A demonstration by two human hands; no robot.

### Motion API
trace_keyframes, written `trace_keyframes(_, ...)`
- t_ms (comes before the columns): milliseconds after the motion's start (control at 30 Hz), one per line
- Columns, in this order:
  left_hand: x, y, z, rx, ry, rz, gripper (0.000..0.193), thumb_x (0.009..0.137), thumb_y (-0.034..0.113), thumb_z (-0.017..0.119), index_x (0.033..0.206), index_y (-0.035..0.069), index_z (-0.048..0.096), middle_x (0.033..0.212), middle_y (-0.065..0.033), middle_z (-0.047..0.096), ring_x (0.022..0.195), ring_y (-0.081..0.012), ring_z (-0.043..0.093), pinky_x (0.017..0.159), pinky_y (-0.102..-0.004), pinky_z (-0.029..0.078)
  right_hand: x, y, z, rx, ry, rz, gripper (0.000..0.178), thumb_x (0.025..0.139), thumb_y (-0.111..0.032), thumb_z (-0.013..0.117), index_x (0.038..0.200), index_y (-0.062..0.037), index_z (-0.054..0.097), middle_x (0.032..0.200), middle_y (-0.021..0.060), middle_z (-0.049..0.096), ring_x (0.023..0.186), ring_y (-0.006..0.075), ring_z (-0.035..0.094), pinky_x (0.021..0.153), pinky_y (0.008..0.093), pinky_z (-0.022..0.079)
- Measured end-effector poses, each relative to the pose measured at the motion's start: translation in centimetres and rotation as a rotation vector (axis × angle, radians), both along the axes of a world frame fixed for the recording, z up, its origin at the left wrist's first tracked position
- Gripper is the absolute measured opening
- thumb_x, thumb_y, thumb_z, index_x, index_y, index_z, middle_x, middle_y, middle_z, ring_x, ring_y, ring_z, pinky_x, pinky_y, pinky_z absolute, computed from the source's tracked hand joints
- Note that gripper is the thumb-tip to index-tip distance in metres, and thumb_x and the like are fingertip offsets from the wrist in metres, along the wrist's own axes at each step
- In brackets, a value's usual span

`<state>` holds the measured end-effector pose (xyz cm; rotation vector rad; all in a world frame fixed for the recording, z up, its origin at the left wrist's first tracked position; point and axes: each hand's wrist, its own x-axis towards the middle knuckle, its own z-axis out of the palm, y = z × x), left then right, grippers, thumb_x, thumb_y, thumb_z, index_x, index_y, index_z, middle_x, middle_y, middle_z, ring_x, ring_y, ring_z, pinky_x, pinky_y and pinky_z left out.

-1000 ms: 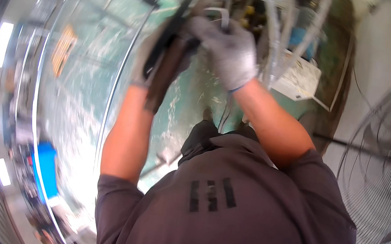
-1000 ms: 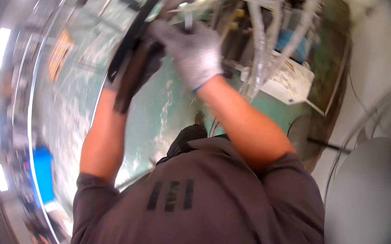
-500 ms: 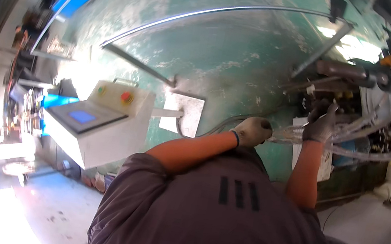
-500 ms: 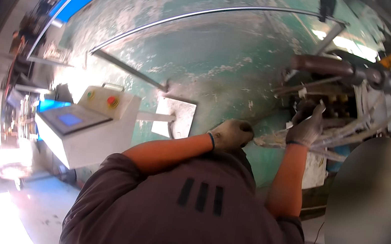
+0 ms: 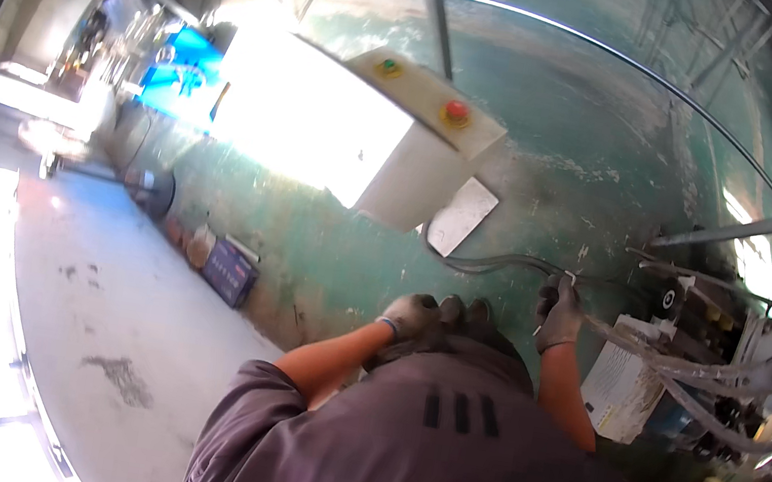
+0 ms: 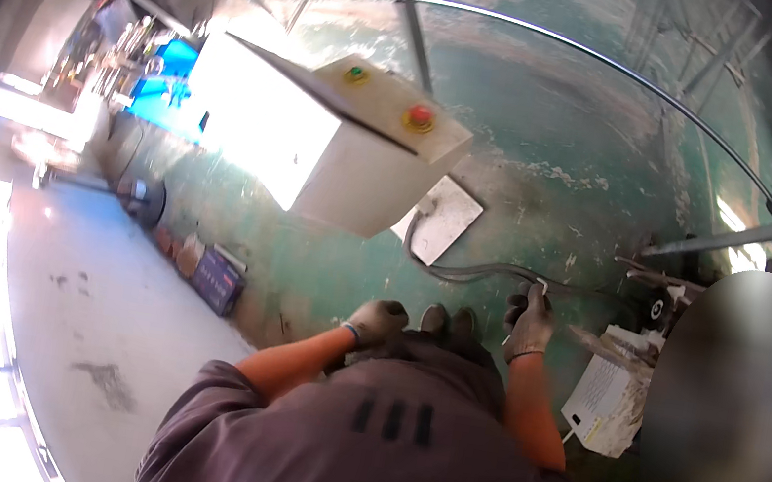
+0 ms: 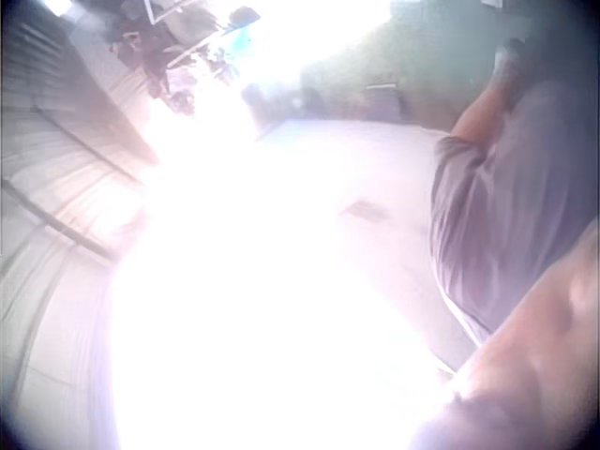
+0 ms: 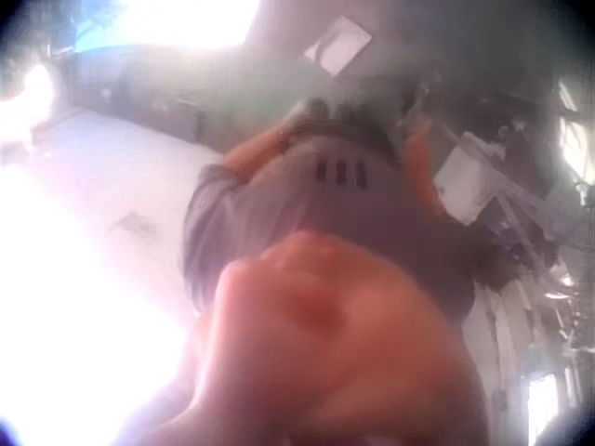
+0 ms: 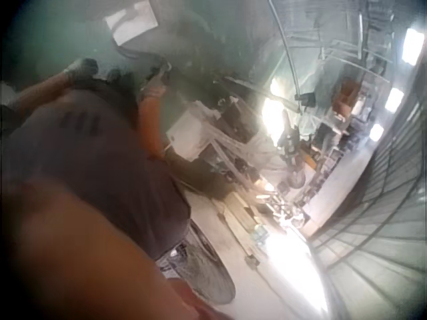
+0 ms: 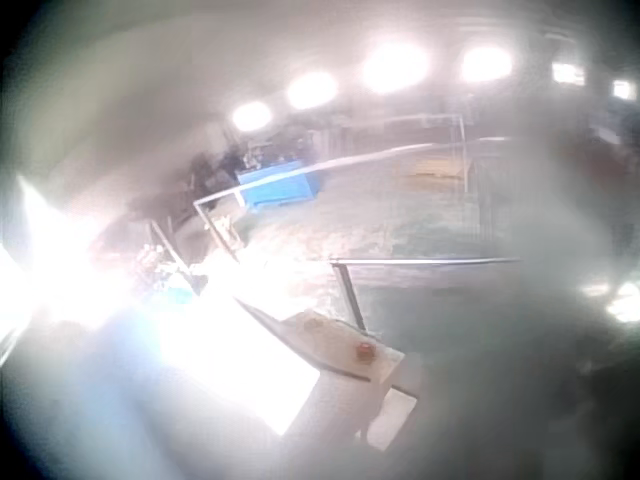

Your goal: The person operates a metal cutting machine in a workshop. They load a metal rod into the machine, secure it, and use a handheld tool to adjust components before the machine cuts the rod. The person then removes the cut piece and repeats the process with another rod.

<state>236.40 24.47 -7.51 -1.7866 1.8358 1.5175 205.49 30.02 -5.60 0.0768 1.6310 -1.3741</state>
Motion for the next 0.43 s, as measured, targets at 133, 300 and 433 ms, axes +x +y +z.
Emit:
trace_keyframes(133, 9.2, 0.5, -1.8, -0.114, -0.045, 0.263, 0.038, 0.098, 0.034, 0.063, 0.115, 0.005, 0.081, 0.113, -0.0234, 0.08, 0.111, -0.0415, 0.077, 0.1, -0.0495, 0.059, 2.6, -2.7, -6.0, 0.157, 0.158, 0.318, 0.03, 0.108, -0.037, 0.065, 0.105, -0.0087, 0.075, 0.077, 0.0014, 0.066, 0.055, 0.0122, 0.054, 0.051, 0.0311, 0.041)
trace_keyframes(300, 14.1, 2.5, -4.0, 0.124, 0.229, 0.742, 0.033, 0.099, 0.031, 0.07, 0.116, 0.005, 0.081, 0.103, -0.017, 0.082, 0.101, -0.0307, 0.079, 0.095, -0.0439, 0.059, 6.4, -6.7, -11.6, 0.317, 0.547, 0.757, 0.031, 0.104, -0.031, 0.068, 0.121, -0.0064, 0.077, 0.083, 0.0107, 0.074, 0.063, 0.0211, 0.069, 0.061, 0.0405, 0.055)
trace_keyframes(433, 19.0, -0.5, -5.8, 0.06, 0.304, 0.452, 0.035, 0.098, 0.031, 0.073, 0.118, 0.005, 0.082, 0.112, -0.0198, 0.083, 0.112, -0.0307, 0.079, 0.103, -0.0391, 0.056, 10.0, -9.5, -16.1, 0.218, 0.632, 0.818, 0.048, 0.103, -0.031, 0.069, 0.146, -0.0107, 0.074, 0.089, 0.0132, 0.078, 0.064, 0.0236, 0.071, 0.064, 0.045, 0.06)
